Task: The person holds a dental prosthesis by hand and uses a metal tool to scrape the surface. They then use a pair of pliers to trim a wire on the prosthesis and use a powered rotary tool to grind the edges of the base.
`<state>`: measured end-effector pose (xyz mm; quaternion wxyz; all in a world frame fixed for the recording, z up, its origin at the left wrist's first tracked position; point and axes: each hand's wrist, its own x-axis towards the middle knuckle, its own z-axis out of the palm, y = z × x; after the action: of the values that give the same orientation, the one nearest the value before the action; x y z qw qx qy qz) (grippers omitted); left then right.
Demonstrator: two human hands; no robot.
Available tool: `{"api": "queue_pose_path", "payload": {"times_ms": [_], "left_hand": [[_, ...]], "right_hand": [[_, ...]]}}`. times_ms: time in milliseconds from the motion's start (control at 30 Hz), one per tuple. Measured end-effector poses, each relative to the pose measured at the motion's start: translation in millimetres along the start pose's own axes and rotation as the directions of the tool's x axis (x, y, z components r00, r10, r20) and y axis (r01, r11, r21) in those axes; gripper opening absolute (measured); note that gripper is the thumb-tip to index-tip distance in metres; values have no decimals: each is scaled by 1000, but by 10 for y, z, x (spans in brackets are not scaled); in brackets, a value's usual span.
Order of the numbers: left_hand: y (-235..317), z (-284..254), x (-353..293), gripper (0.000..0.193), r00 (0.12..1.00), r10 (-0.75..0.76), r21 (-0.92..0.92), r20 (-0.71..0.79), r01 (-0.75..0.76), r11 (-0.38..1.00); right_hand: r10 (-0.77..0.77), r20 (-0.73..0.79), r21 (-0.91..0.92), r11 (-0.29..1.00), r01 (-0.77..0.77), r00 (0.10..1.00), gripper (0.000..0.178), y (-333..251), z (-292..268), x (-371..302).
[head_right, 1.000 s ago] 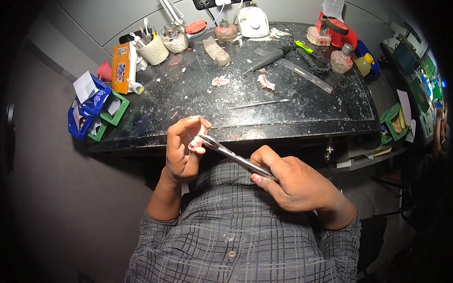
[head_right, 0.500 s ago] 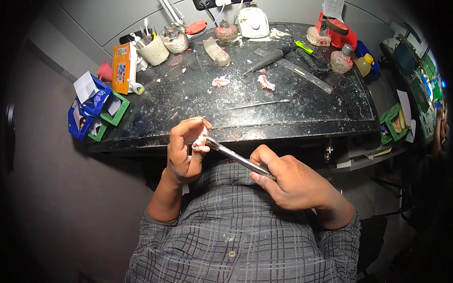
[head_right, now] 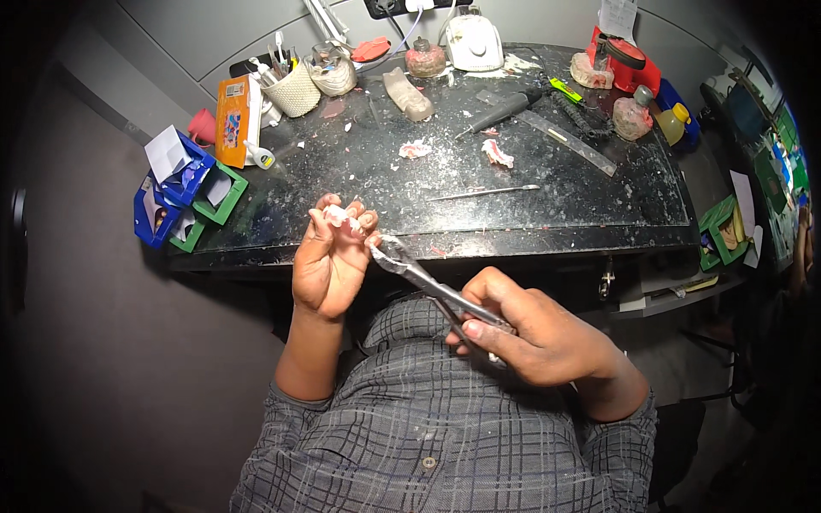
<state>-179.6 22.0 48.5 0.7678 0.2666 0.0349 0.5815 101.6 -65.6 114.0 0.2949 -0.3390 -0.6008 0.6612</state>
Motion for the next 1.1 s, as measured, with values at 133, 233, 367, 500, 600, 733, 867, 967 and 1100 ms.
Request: {"api": "queue_pose_path", "payload": {"times_ms": [133,233,367,500,600,733,867,967,1100], "left_hand": [[-54,122,-7,34,1000,3,-27,-15,-3,1000],[-120,194,-44,35,997,66,140,31,-70,988],[-163,195,-62,31,961,241,407,135,-276,871],[-227,208,-53,28,860,438,533,264,-508,677],[-239,213,-59,26,775,494,604,394,-624,497],[-189,241,-115,31,711,445,691,544,-681,244],[-120,259,-128,28,670,373,713,642,-701,31],[-107,263,-128,29,658,377,698,652,-715,40],[-154,281,-130,33,667,426,668,612,-724,174]], "right_hand": [[129,49,125,983,-135,990,22,-31,90,60],[100,37,80,992,-102,994,23,2,90,76],[101,14,-2,995,-101,995,24,-29,108,52],[26,-21,-283,959,-31,999,22,-86,137,53],[-8,-45,-388,922,-11,999,21,-81,194,49],[-4,-72,-454,890,-29,997,21,-175,268,37],[-3,-64,-456,889,-27,998,21,-199,289,15],[12,-31,-417,909,-24,999,21,-199,259,0],[0,25,-309,951,8,1000,21,-118,198,-7]]}}
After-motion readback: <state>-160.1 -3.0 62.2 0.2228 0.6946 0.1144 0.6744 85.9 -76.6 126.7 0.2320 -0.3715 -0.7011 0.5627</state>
